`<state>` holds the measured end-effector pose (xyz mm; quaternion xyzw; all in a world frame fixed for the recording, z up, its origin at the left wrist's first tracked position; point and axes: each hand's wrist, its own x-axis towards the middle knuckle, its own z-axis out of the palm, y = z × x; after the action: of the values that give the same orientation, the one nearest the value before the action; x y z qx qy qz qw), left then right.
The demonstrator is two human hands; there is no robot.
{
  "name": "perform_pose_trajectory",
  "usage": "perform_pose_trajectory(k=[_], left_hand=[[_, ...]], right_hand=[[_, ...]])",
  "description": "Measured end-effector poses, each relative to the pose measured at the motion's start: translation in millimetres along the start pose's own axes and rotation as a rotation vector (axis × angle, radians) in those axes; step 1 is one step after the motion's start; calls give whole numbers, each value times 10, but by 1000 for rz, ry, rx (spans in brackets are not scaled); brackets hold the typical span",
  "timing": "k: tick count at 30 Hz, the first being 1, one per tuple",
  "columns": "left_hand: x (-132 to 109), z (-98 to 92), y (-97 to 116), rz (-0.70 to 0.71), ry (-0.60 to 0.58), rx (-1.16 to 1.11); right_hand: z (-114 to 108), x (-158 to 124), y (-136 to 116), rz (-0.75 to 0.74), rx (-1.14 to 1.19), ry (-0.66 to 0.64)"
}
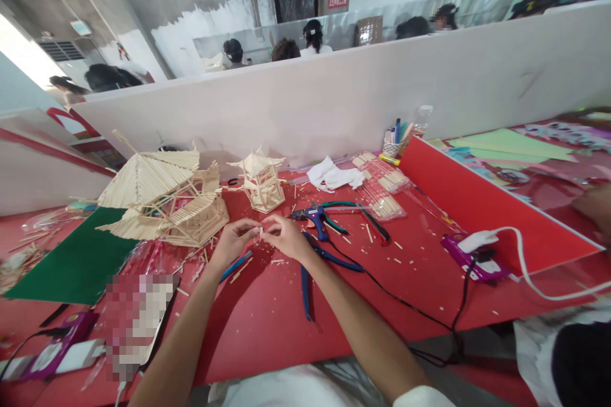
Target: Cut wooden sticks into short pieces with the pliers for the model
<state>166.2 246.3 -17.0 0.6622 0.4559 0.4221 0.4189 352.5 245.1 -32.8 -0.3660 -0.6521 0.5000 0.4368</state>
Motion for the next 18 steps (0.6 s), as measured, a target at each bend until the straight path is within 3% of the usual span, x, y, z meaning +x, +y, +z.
perform_pose_trajectory(k=[8,14,18], left_hand=[[-26,21,20,77,11,110],[-78,4,90,164,-116,224],[-79,8,62,236,-96,324]], right_hand=[[-3,6,22,19,68,-2],[-34,27,37,10,115,35],[-46,34,39,15,121,23]])
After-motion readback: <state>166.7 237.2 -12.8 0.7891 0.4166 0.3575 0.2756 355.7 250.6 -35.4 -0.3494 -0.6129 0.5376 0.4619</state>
